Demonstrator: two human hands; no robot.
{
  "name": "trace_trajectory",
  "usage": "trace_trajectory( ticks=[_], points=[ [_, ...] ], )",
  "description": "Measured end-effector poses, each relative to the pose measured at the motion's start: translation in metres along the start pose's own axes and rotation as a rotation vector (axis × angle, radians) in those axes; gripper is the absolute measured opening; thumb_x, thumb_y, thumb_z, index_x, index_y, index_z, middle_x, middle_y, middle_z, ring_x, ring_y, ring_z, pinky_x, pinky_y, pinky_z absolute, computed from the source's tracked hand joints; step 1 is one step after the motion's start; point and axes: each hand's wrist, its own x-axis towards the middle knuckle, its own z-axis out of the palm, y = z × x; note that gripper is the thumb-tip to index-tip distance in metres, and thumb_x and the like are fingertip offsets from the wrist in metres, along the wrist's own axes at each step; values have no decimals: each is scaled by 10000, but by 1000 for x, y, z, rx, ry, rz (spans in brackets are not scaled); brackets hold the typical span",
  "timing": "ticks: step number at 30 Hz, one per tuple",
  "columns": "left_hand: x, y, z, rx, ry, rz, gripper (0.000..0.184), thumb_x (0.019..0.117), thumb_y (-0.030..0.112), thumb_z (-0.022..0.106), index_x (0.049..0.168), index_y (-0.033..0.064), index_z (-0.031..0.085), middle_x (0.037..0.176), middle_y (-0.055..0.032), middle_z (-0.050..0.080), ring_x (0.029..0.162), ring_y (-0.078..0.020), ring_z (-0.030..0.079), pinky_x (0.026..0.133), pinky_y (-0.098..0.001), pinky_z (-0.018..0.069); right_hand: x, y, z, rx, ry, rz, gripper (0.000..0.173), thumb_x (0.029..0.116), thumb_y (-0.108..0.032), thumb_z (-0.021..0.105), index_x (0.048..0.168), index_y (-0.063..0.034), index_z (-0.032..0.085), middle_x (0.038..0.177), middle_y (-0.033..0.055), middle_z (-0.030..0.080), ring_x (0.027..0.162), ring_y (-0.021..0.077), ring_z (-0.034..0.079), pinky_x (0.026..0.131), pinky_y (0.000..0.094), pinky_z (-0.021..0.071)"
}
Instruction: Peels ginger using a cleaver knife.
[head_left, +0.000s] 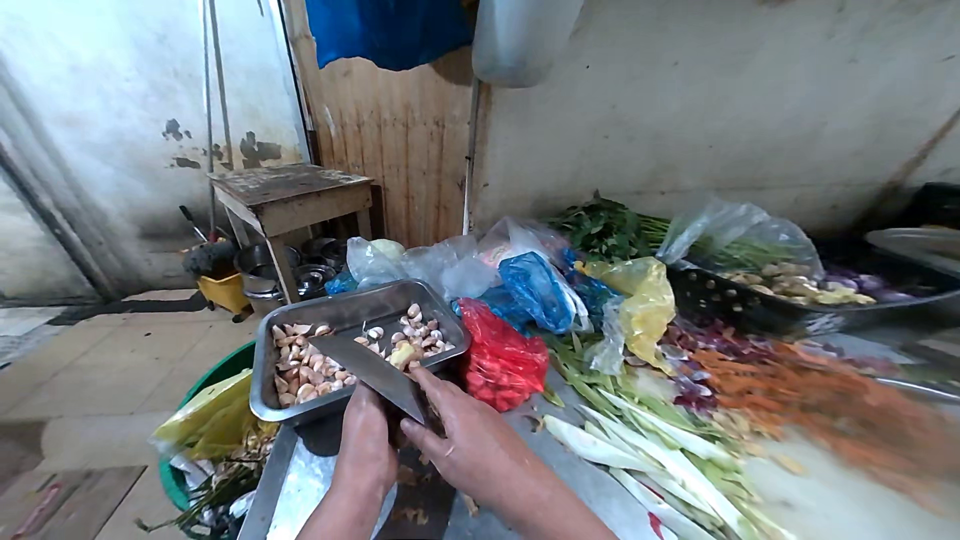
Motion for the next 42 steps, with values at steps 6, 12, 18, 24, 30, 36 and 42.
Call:
trace_trajectory(
  ticks=[6,12,18,24,30,36,42],
  points=[
    [2,0,-1,-3,-8,-20,525,1138,358,160,1079,49,581,780,-93,655,668,-168,660,592,-323,562,0,3,0,20,8,-21,712,1036,-538,495,1623,-183,305,1500,138,528,1350,289,545,1114,514,430],
    [2,1,-1,-11,-14,-12,509,1140,330,164,1068,43,577,778,-85,662,686,-157,675,615,-314,576,1,6,1,26,19,-35,752,1019,-593,488,1620,-175,315,1495,134,536,1346,289,548,1112,522,431],
    [1,1,0,4,-2,-14,500,1141,318,159,1087,44,573,794,-83,662,700,-158,674,618,-320,573,0,5,-2,23,-4,-29,767,1017,-606,482,1628,-184,291,1507,134,524,1353,289,543,1116,525,428],
    [0,0,-2,6,-28,15,481,1140,296,156,1103,47,566,802,-68,668,716,-137,682,632,-302,581,-1,6,-1,13,-5,-32,784,1011,-627,470,1630,-181,289,1496,140,536,1340,297,556,1104,539,435],
    [-2,-1,-3,-12,-50,35,450,1138,270,171,1139,43,559,832,-67,674,742,-136,686,657,-306,586,-3,6,-2,8,-12,-39,793,1009,-633,467,1630,-175,286,1479,153,548,1318,313,571,1085,550,449],
    [-3,-2,-2,-33,-60,51,375,1132,222,235,1114,38,562,819,-66,671,726,-124,684,658,-289,589,-4,6,-2,-21,-4,-46,791,1007,-614,499,1631,-178,284,1447,152,572,1281,311,595,1065,542,465],
    [-5,-1,1,-39,-38,47,359,1130,200,246,1165,30,561,891,-76,674,798,-130,687,713,-297,588,-5,4,-6,-38,-44,-12,790,1010,-583,528,1639,-186,262,1465,157,556,1305,321,576,1083,540,449]
  ],
)
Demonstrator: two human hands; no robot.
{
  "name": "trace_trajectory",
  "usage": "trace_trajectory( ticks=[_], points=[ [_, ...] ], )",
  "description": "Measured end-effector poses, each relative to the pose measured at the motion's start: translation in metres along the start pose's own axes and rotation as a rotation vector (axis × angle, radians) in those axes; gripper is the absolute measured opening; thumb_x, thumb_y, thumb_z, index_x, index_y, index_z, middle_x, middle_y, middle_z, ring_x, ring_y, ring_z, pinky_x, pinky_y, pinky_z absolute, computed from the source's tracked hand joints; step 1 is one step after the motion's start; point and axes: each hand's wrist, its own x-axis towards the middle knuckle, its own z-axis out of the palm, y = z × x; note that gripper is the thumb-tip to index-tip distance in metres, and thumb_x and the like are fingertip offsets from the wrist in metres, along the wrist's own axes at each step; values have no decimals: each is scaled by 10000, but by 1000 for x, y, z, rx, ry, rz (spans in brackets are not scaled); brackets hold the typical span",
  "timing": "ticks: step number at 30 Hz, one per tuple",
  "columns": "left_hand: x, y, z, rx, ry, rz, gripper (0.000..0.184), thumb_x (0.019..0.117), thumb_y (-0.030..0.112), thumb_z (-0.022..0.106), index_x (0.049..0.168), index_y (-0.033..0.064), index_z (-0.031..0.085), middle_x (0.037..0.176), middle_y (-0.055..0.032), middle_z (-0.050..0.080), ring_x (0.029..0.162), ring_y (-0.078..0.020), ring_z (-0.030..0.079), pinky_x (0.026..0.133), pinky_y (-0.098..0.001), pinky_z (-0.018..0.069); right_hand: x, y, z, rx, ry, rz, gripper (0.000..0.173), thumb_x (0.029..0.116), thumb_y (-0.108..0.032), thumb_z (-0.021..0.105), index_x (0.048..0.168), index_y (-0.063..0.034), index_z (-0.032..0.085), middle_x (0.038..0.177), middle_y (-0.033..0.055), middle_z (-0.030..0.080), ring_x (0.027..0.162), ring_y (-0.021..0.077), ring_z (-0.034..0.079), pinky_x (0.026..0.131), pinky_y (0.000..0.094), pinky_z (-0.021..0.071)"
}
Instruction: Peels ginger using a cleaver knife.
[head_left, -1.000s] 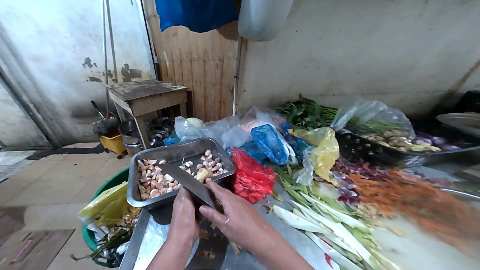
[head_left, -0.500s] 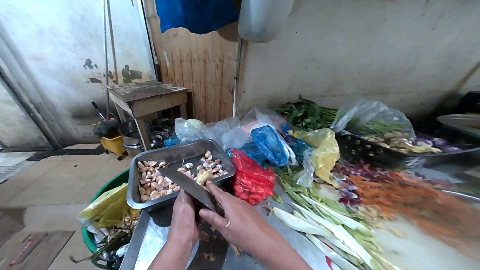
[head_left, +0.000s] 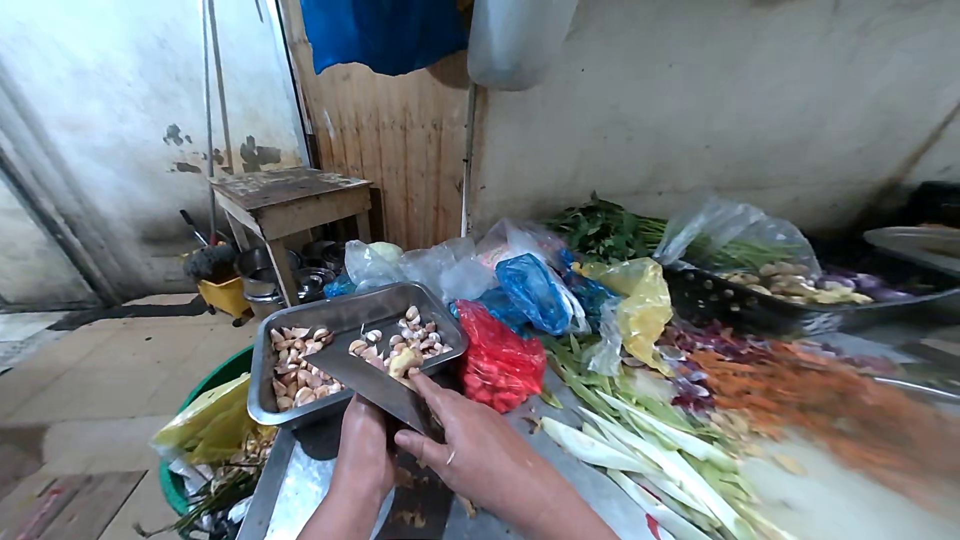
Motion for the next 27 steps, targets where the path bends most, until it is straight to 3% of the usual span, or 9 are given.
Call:
trace_trajectory(
  ticks=[11,27],
  points=[
    [-3,1,1,21,11,-11,335,1128,194,274,1130,35,568,849,-58,677,756,-118,687,672,-286,587,-2,-2,0,-23,-6,24,802,1003,-558,562,1644,-195,244,1476,151,550,1315,318,572,1085,536,450],
    [-2,-5,-2,53,-23,17,323,1126,185,282,1156,26,562,882,-61,677,790,-111,687,712,-279,588,-3,1,1,-21,-10,28,793,1008,-539,565,1641,-180,252,1473,159,549,1312,321,573,1086,529,449]
  ],
)
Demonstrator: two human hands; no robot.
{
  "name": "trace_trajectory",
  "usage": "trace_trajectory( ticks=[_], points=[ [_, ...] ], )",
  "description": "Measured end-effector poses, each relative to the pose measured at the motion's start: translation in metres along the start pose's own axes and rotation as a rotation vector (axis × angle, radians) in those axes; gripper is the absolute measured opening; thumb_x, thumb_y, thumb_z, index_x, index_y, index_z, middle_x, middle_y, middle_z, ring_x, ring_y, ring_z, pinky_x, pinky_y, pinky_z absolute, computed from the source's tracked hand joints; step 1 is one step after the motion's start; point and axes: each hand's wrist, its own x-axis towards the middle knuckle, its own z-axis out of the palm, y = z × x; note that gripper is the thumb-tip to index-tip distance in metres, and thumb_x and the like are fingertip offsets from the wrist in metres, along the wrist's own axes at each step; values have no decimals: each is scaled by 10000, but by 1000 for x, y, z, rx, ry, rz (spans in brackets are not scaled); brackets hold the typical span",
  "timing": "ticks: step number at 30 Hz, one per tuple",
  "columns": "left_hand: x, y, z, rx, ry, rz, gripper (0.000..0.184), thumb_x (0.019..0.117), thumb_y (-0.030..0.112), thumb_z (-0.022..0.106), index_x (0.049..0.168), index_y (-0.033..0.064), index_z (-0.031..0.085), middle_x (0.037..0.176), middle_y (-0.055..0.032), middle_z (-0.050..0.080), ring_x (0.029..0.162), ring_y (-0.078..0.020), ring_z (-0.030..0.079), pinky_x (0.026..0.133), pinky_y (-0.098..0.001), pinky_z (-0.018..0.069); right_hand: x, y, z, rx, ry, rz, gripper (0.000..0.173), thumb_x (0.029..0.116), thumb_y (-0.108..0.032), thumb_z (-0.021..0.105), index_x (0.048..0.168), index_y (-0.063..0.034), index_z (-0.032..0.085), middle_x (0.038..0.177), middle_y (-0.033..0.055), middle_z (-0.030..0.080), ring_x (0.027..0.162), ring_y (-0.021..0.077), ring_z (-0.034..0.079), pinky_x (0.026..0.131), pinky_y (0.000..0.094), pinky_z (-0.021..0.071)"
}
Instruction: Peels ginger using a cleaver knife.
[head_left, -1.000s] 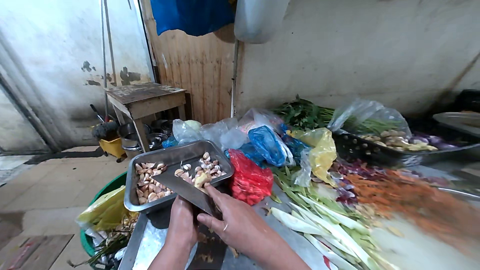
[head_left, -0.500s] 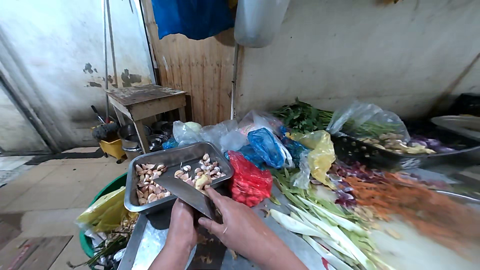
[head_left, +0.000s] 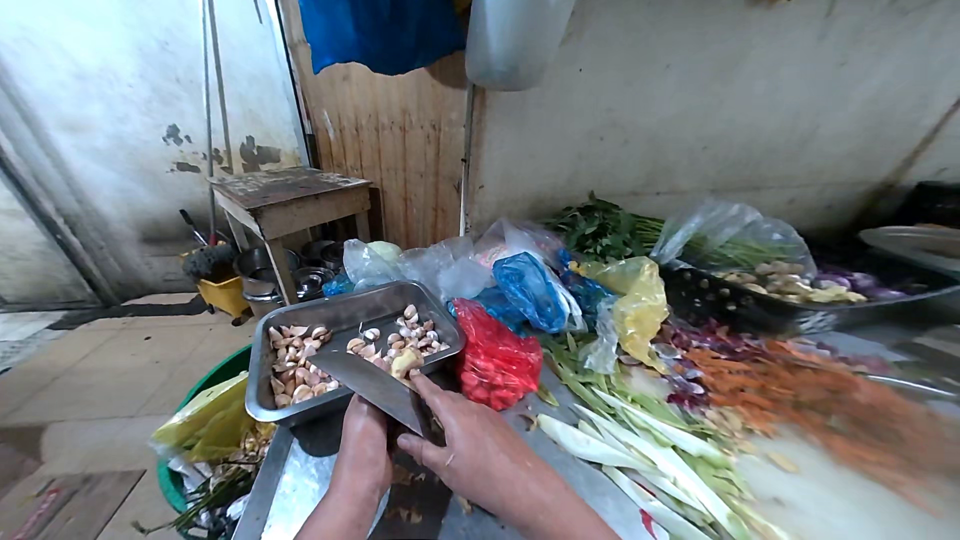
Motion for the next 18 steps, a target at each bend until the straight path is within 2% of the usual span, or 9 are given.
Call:
trace_trajectory(
  ticks=[11,18],
  points=[
    [-1,-4,-3,44,-23,51,312,1110,147,253,1154,30,539,867,-36,669,770,-83,678,692,-261,583,-1,-1,0,-24,-4,4,788,1011,-546,554,1640,-178,254,1465,163,555,1311,334,572,1083,550,445],
    [1,-6,-4,25,0,29,308,1108,123,253,1092,35,547,806,-41,670,711,-92,680,641,-261,586,-2,-3,0,-36,-16,19,786,1017,-543,544,1645,-182,238,1468,158,551,1316,328,566,1094,542,434]
  ],
)
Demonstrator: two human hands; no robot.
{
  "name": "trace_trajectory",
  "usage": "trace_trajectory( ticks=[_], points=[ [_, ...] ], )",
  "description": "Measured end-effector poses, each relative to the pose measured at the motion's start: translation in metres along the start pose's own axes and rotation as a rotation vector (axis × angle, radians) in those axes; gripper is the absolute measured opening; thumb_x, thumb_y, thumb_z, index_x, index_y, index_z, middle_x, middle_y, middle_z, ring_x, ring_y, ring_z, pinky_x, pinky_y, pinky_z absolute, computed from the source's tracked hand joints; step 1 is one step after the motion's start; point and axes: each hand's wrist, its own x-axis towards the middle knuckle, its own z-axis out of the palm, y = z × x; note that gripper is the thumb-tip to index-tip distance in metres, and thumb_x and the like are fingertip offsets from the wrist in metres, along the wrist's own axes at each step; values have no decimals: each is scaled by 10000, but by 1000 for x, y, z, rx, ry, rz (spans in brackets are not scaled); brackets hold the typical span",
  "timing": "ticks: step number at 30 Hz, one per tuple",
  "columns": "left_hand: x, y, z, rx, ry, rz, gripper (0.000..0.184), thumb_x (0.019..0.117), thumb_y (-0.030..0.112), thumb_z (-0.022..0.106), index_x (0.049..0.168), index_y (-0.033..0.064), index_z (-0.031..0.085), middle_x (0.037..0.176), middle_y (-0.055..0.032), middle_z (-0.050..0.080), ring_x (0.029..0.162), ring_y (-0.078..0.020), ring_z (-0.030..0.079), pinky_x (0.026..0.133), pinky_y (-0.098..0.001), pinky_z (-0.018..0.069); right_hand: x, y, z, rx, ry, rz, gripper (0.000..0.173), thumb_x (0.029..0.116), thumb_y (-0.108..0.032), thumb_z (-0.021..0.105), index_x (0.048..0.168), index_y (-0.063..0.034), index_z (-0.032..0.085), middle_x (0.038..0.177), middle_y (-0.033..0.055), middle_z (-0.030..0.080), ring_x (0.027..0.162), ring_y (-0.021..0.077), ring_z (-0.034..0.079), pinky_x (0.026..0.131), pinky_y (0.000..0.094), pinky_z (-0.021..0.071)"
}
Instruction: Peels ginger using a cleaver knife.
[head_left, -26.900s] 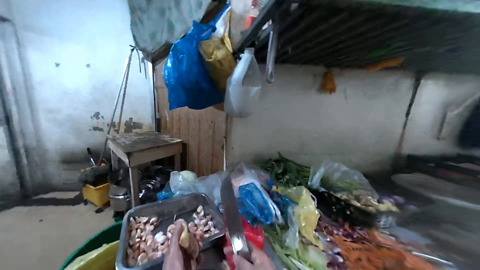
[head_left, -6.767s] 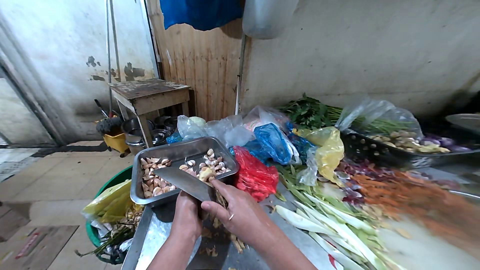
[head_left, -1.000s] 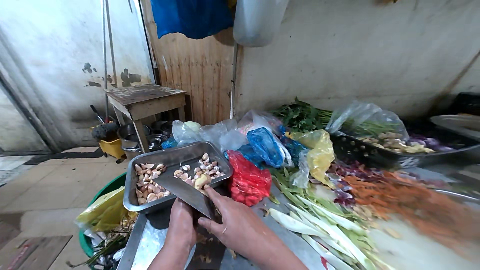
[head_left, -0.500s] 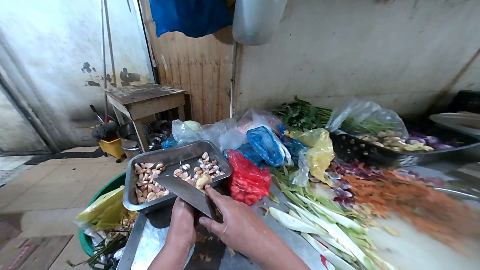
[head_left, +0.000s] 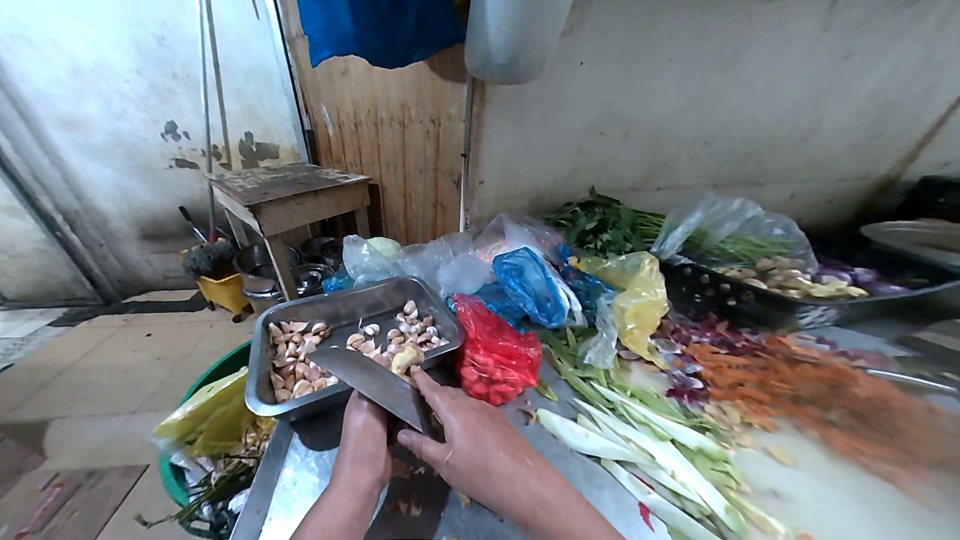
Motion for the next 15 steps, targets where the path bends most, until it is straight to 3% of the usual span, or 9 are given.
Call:
trace_trajectory(
  ticks=[15],
  points=[
    [0,-1,0,11,10,11,301,1106,120,257,1133,31,543,849,-48,663,758,-94,679,680,-265,585,0,-1,2,-7,4,3,779,1022,-538,538,1646,-187,231,1469,156,549,1313,318,568,1085,526,446]
  ],
)
